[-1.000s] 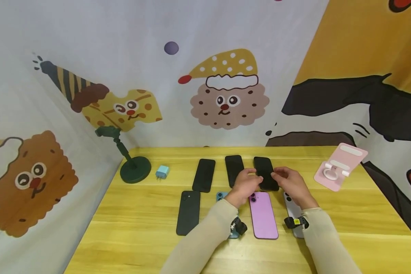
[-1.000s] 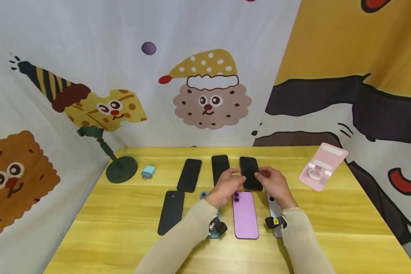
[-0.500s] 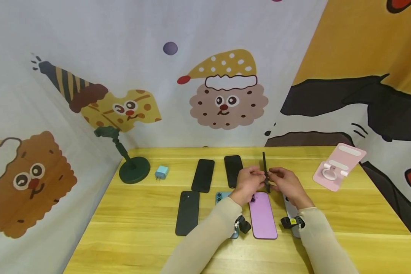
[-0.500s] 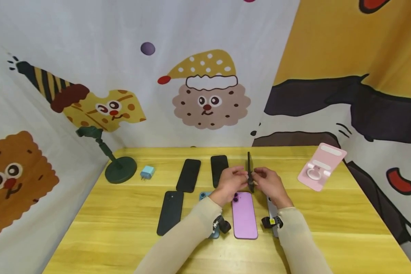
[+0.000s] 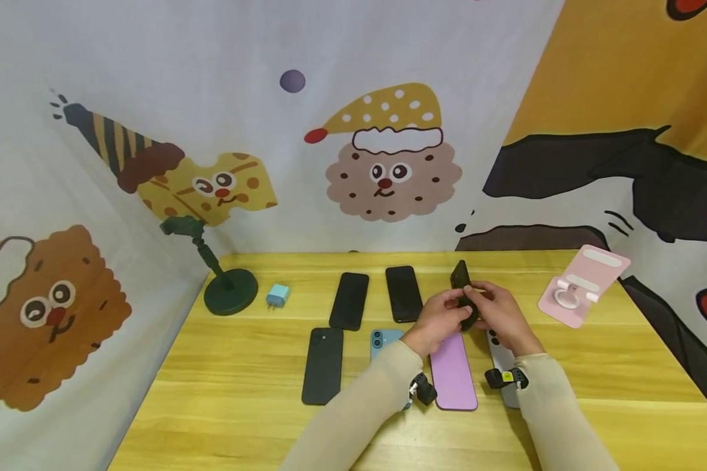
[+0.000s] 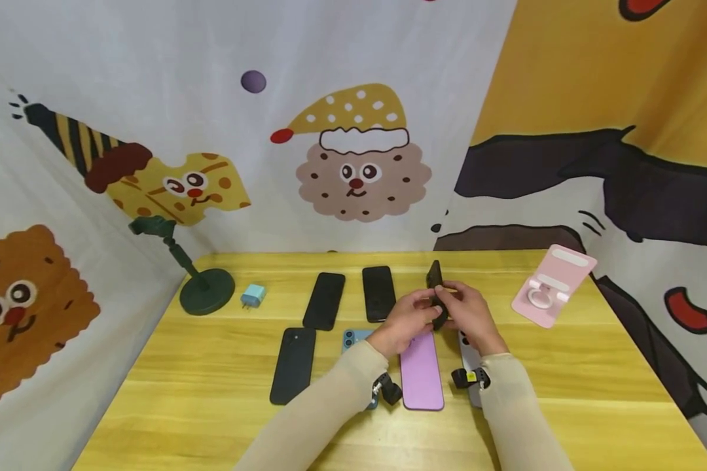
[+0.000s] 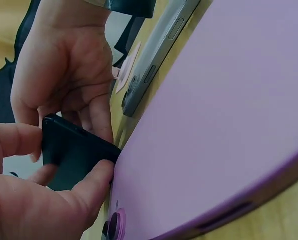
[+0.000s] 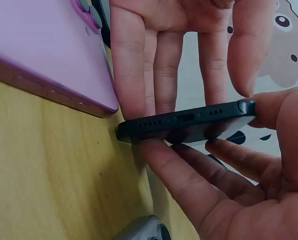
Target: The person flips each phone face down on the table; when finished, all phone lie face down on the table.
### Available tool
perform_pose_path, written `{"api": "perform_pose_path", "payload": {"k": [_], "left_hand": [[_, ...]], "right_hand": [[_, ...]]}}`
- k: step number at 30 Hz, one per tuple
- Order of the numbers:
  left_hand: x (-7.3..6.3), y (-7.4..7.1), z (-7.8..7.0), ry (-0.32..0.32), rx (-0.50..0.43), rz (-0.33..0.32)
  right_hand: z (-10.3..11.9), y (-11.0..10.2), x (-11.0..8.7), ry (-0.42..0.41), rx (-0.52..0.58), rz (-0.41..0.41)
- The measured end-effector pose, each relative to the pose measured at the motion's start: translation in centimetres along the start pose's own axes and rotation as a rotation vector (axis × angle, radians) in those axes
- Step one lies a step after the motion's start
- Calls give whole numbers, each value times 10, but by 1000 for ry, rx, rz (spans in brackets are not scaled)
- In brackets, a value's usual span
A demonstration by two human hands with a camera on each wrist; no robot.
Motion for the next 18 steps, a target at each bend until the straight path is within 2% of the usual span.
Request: {"api": "perform_pose_path", "payload": {"k": [3,9,14,18], "left_hand": [[-1,-1,0,5,38,10],[-2,-8,1,5,48,-3],[1,-14,0,26,-39,-17],[4,-18,-1,-1,-140,6]], "right_hand": [[0,-2,1,-12,-31,-27],[3,-7,-4,-45,-77,-107],[13,-8,-10,-84,-35,-130],[22,-9,-14,-123,-9,-132]]}}
Point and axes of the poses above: each hand's wrist, its own x-axis towards the middle knuckle, its own y-axis out of the palm, z = x × y, the point moved 1 cm from there along x, towards the middle knuckle, and after that the axes turned 3 degrees about z, right-handed, at the moved point
